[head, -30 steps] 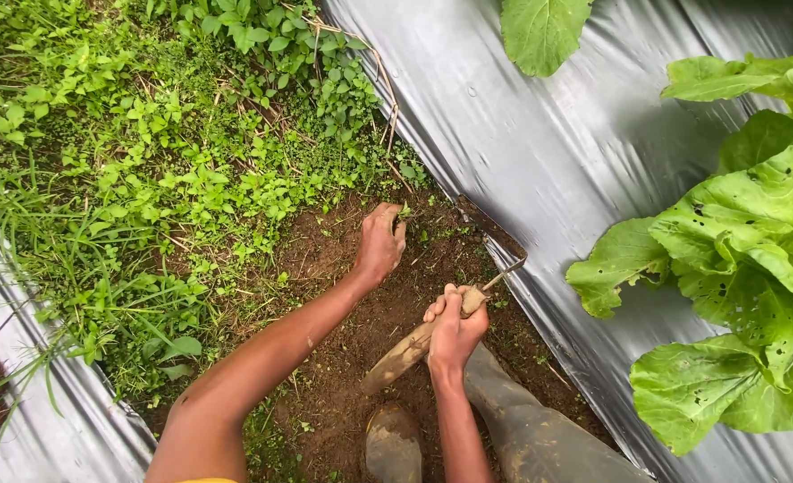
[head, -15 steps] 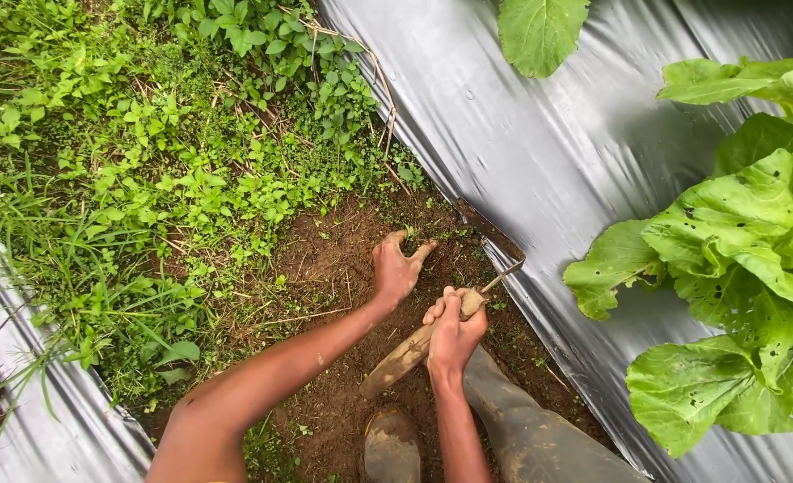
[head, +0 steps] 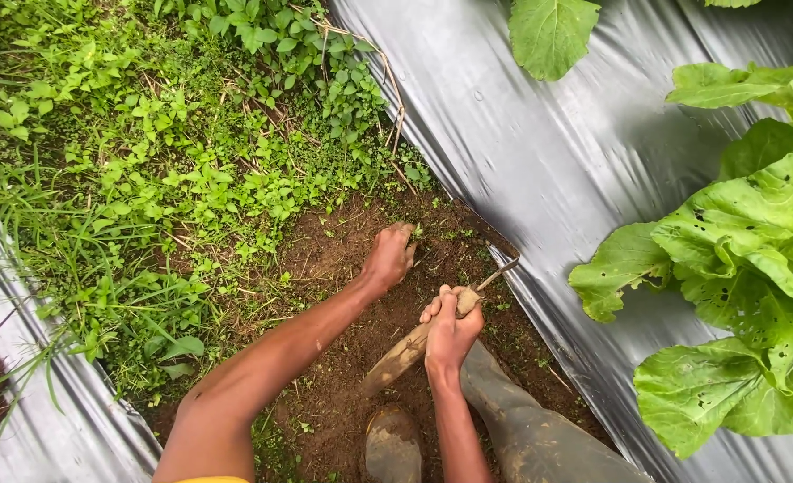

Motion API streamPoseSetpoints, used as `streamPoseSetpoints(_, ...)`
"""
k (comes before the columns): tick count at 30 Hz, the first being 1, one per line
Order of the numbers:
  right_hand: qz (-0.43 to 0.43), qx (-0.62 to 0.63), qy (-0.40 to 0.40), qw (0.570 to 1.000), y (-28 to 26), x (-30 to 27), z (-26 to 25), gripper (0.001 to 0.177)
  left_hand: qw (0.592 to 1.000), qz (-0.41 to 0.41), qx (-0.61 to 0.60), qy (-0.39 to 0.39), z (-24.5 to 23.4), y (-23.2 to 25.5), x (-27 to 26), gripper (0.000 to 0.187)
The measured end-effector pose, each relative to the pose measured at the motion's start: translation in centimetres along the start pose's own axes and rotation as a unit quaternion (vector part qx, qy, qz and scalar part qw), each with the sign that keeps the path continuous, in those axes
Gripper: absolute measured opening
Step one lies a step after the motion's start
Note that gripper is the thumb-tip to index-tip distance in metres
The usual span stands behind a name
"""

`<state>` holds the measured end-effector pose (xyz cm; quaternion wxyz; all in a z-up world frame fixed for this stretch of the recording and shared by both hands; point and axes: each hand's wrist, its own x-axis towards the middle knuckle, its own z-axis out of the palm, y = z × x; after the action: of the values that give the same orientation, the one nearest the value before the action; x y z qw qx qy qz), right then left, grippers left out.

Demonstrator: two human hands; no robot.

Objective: The person uses a hoe to loosen the soil and remove weeds from a narrow strip between two plastic-covered garden beds. They repeatedly scrape the ground with the tool and pull out the uprooted weeds by hand, discarding them onto the plastic sheeting.

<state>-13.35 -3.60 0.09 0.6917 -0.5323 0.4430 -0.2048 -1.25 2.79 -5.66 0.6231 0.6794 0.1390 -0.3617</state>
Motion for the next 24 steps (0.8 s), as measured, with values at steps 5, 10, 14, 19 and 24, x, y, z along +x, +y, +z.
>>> streamPoseSetpoints(5, -0.002, 0.007, 0.001, 1.000, -0.3, -0.3, 0.2, 0.009, 0.949, 0.116, 0.291, 0.008, -2.1, -2.6, 2.3, 0.034)
streamPoseSetpoints(10, 0.003, 0.016, -0.003, 1.000, -0.9, -0.6, 0.7, 0.010, 0.914, 0.190, 0.354, 0.060, -2.5, 3.8, -3.9, 0.037)
streamPoseSetpoints(14, 0.014, -0.020, -0.031, 0.999, -0.6, -0.7, 1.0, 0.011, 0.921, 0.208, 0.326, 0.048, -1.2, 3.1, -3.3, 0.039)
streamPoseSetpoints(19, 0.023, -0.038, -0.037, 0.998, -0.4, -0.4, 0.8, 0.011, 0.919, 0.179, 0.342, 0.080, 0.6, 3.4, -3.0, 0.036)
streamPoseSetpoints(24, 0.012, -0.070, -0.038, 0.997, -0.2, 0.3, 0.4, 0.011, 0.961, 0.154, 0.212, 0.085, 0.7, -1.2, 0.6, 0.029)
